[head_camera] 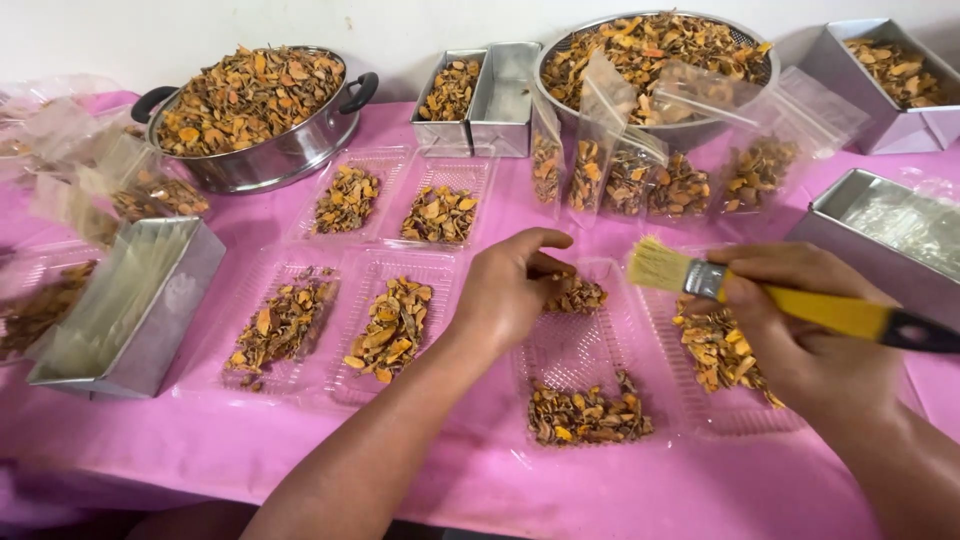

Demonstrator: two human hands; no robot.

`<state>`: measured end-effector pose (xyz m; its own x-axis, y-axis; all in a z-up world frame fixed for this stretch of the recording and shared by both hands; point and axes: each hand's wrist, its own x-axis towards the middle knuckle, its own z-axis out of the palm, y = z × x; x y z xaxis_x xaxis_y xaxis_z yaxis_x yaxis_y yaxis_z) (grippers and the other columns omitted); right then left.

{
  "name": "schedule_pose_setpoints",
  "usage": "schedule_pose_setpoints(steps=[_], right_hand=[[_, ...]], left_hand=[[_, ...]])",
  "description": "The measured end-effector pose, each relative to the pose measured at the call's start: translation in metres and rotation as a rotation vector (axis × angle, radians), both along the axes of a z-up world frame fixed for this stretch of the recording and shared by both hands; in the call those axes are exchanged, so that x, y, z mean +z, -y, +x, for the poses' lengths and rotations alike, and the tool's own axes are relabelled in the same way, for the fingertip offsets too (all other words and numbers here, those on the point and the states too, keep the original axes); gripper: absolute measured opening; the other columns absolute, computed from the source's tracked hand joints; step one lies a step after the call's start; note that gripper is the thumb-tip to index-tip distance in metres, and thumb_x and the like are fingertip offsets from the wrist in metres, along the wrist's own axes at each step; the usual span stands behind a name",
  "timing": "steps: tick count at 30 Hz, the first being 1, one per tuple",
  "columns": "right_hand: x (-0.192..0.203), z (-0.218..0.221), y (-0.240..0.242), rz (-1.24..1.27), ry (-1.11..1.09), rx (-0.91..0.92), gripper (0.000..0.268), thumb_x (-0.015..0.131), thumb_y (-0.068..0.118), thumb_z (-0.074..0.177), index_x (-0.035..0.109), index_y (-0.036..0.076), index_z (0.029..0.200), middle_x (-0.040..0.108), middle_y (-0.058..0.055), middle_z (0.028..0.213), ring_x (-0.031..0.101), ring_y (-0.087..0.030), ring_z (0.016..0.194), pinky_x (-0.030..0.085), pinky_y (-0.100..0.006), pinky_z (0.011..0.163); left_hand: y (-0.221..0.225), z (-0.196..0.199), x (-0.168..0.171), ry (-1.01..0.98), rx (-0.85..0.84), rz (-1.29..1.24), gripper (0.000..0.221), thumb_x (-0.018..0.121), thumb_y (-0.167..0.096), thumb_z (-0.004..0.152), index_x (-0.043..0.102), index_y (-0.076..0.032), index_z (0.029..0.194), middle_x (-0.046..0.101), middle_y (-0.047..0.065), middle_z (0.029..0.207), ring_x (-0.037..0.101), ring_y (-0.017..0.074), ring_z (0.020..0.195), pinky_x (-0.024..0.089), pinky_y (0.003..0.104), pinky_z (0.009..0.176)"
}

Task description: Packing dried tea or herbs into small plastic containers using a brush and hands.

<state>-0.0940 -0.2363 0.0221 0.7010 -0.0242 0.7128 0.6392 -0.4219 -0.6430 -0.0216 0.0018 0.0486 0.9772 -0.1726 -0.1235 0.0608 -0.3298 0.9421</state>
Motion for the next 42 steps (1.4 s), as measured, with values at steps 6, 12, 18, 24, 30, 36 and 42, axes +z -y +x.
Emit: schedule_pose_setpoints(steps=[6, 12, 18, 24, 30, 36, 42], right_hand=[[-0.009, 0.011, 0.004, 0.057, -0.051, 0.045, 0.011, 0.061, -0.001, 0.102, 0.064, -0.009, 0.108, 0.068, -0.023, 0.114, 0.079, -0.031, 0.082, 0.062, -0.028, 0.063], [-0.011, 0.015, 0.003, 0.015, 0.037, 0.0, 0.01, 0.068, 0.001, 0.1, 0.065, -0.005, 0.107, 0.071, -0.019, 0.11, 0.08, -0.025, 0.079, 0.061, -0.024, 0.061], [-0.004, 0.011, 0.003, -0.028, 0.004, -0.005, 0.007, 0.068, 0.0, 0.1, 0.066, -0.004, 0.105, 0.07, -0.016, 0.106, 0.08, -0.023, 0.079, 0.06, -0.023, 0.061], [-0.006, 0.012, 0.004, -0.022, 0.002, -0.003, 0.007, 0.069, 0.0, 0.102, 0.065, -0.004, 0.106, 0.07, -0.017, 0.104, 0.08, -0.024, 0.08, 0.057, -0.022, 0.059], [-0.005, 0.01, 0.004, -0.006, -0.017, 0.021, 0.01, 0.068, -0.002, 0.102, 0.064, -0.008, 0.109, 0.07, -0.022, 0.107, 0.079, -0.029, 0.084, 0.059, -0.027, 0.06], [-0.007, 0.009, 0.007, -0.072, 0.008, 0.025, 0.007, 0.067, -0.004, 0.108, 0.063, -0.007, 0.112, 0.069, -0.021, 0.109, 0.079, -0.027, 0.086, 0.056, -0.025, 0.063], [-0.006, 0.006, 0.002, -0.076, 0.001, 0.029, 0.007, 0.067, -0.002, 0.107, 0.065, -0.008, 0.11, 0.069, -0.021, 0.107, 0.079, -0.027, 0.085, 0.054, -0.024, 0.058]], left_hand=[[0.014, 0.013, -0.007, 0.433, -0.249, 0.464, 0.048, 0.044, 0.019, 0.094, 0.056, 0.004, 0.138, 0.065, 0.034, 0.124, 0.073, 0.0404, 0.108, 0.063, 0.047, 0.094], [0.034, 0.0, 0.029, 0.017, -0.235, 0.485, 0.05, 0.03, -0.018, 0.104, 0.052, -0.014, 0.148, 0.046, 0.012, 0.157, 0.047, 0.0306, 0.143, 0.029, 0.052, 0.122], [0.039, 0.007, 0.031, 0.048, -0.288, 0.69, 0.056, 0.041, 0.004, 0.099, 0.05, -0.017, 0.15, 0.047, 0.008, 0.157, 0.055, 0.0262, 0.135, 0.038, 0.048, 0.118], [0.037, 0.002, 0.037, -0.088, -0.213, 0.519, 0.053, 0.035, -0.033, 0.101, 0.062, -0.012, 0.141, 0.057, 0.014, 0.15, 0.06, 0.0289, 0.132, 0.041, 0.044, 0.112], [0.038, -0.003, 0.045, -0.132, -0.196, 0.505, 0.057, 0.04, -0.036, 0.096, 0.061, -0.014, 0.143, 0.055, 0.014, 0.152, 0.057, 0.0294, 0.136, 0.04, 0.042, 0.112], [0.029, -0.022, 0.038, 0.165, -0.396, 0.6, 0.045, 0.041, -0.026, 0.1, 0.067, -0.004, 0.129, 0.058, 0.026, 0.143, 0.062, 0.0361, 0.127, 0.053, 0.046, 0.105], [0.009, -0.043, -0.013, 0.441, -0.74, 0.72, 0.045, 0.073, -0.011, 0.096, 0.047, -0.01, 0.058, 0.055, 0.001, 0.058, 0.071, 0.0135, 0.061, 0.065, 0.029, 0.062]])
